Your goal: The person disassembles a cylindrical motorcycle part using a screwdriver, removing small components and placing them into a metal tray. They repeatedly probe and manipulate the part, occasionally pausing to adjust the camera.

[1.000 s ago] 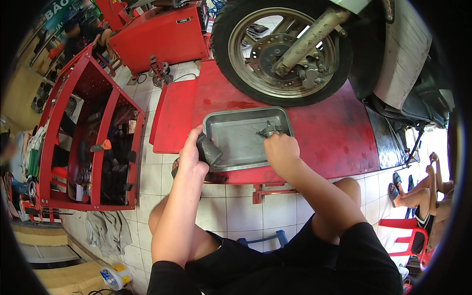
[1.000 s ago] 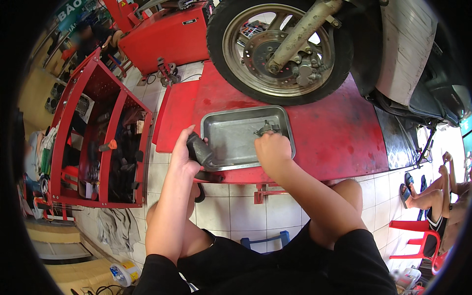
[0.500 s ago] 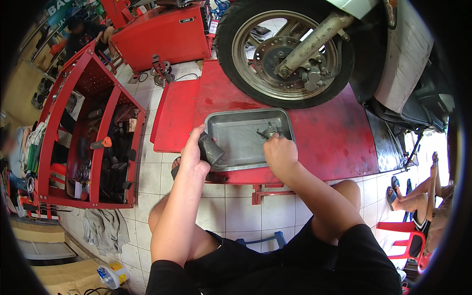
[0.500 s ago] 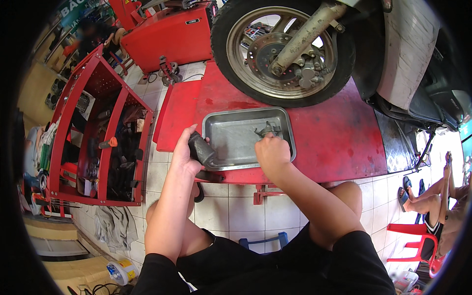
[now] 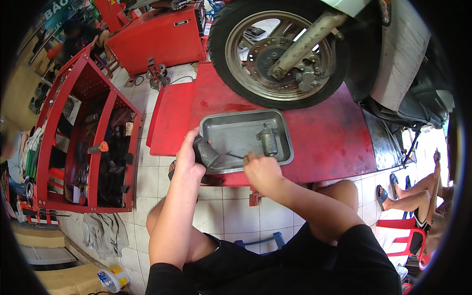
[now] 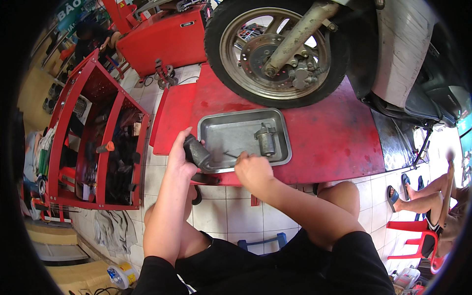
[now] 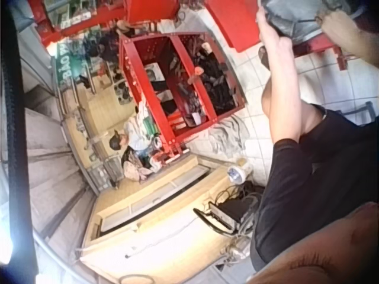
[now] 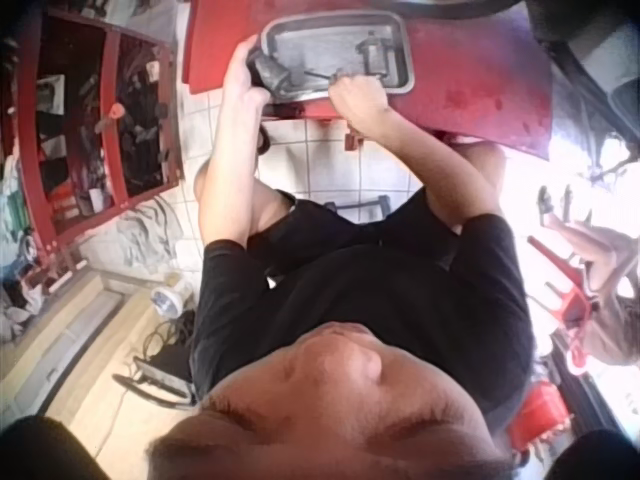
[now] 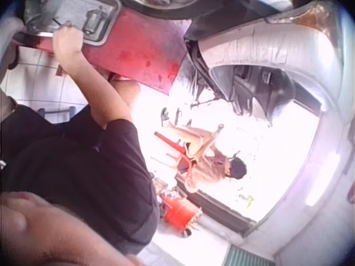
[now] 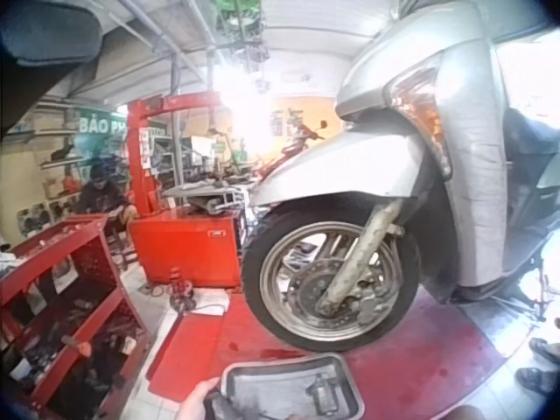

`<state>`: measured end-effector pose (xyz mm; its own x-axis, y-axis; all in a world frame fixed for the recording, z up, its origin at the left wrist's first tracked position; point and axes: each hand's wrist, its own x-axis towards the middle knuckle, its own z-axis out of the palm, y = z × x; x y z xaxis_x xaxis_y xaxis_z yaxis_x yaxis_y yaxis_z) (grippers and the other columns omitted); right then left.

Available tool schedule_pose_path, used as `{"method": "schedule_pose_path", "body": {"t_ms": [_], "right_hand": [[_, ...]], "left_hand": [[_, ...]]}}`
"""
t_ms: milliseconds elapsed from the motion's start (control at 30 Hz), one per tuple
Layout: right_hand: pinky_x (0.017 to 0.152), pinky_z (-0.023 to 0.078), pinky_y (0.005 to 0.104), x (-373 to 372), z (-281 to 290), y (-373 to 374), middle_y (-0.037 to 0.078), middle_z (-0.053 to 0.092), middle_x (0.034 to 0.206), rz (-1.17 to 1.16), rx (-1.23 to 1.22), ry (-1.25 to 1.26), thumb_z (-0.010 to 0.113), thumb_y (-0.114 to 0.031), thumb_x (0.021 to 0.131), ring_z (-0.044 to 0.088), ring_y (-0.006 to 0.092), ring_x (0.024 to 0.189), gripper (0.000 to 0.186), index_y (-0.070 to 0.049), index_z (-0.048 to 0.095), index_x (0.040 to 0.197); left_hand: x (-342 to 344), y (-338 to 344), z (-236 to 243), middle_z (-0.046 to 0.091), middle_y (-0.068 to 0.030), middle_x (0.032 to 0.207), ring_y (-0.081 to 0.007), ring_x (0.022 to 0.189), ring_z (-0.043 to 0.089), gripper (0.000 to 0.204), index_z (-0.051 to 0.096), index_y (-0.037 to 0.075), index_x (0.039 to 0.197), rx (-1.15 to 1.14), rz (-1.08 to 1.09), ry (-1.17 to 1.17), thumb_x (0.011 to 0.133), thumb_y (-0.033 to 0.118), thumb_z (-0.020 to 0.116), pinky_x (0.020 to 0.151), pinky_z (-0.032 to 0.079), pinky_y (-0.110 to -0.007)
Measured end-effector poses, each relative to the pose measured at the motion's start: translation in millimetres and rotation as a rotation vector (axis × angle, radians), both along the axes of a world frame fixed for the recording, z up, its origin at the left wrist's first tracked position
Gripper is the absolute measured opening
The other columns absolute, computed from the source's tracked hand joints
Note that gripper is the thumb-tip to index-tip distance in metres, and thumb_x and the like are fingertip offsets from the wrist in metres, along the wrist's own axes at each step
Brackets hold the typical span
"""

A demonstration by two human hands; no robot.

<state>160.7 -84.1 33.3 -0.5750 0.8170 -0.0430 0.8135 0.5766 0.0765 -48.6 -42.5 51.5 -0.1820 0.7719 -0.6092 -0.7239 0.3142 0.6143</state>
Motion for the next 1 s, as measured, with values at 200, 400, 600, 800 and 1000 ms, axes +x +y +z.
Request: {"method": "schedule_pose_path", "body": {"t_ms": [200, 400, 600, 800, 1000], "right_hand": [[0.062, 0.058, 0.0352, -9, -10, -8, 0.013, 0.066, 0.093, 0.120, -0.029, 0.209, 0.063, -0.008, 0.077, 0.070, 0.0252, 0.079, 0.016, 0.000, 0.068, 0.090], [0.064, 0.059, 0.0346, -2, 5, -1, 0.013, 0.066, 0.093, -0.027, -0.015, 0.128, 0.065, -0.009, 0.076, 0.071, 0.0241, 0.082, 0.017, 0.000, 0.070, 0.090], [0.064, 0.058, 0.0329, 9, 14, -1, 0.012, 0.066, 0.091, -0.046, -0.065, 0.000, 0.067, -0.009, 0.075, 0.070, 0.0239, 0.084, 0.018, 0.000, 0.072, 0.090], [0.063, 0.058, 0.0336, 6, -2, -2, 0.012, 0.065, 0.091, -0.019, -0.015, 0.071, 0.067, -0.009, 0.075, 0.070, 0.0234, 0.082, 0.017, 0.000, 0.071, 0.090], [0.063, 0.057, 0.0354, -4, 0, -3, 0.011, 0.065, 0.095, 0.110, -0.042, 0.207, 0.063, -0.009, 0.078, 0.069, 0.0241, 0.084, 0.022, -0.002, 0.068, 0.098]], "left_hand": [[4, 2, 10, 0.059, -0.0107, 0.085, -0.0263, 0.076, 0.064, 0.039, 0.054, 0.009, 0.096, 0.007, 0.031, -0.015, 0.076, 0.029, 0.082, 0.068, 0.057, -0.040], [2, 1, 16, 0.060, -0.0105, 0.083, -0.0265, 0.074, 0.064, 0.036, 0.056, 0.011, 0.094, -0.042, 0.049, -0.039, 0.077, 0.029, 0.082, 0.067, 0.056, -0.041], [0, 1, 12, 0.057, -0.0057, 0.087, -0.0208, 0.079, 0.060, 0.035, 0.057, 0.013, 0.096, -0.017, 0.009, -0.019, 0.078, 0.032, 0.080, 0.070, 0.055, -0.038], [4, 0, 16, 0.058, -0.0058, 0.086, -0.0206, 0.079, 0.061, 0.035, 0.057, 0.013, 0.093, -0.036, 0.013, -0.013, 0.077, 0.032, 0.081, 0.069, 0.055, -0.038], [-1, -1, 19, 0.058, -0.0053, 0.086, -0.0207, 0.079, 0.061, 0.034, 0.057, 0.014, 0.091, -0.050, 0.025, -0.012, 0.076, 0.032, 0.082, 0.070, 0.054, -0.039]]}}
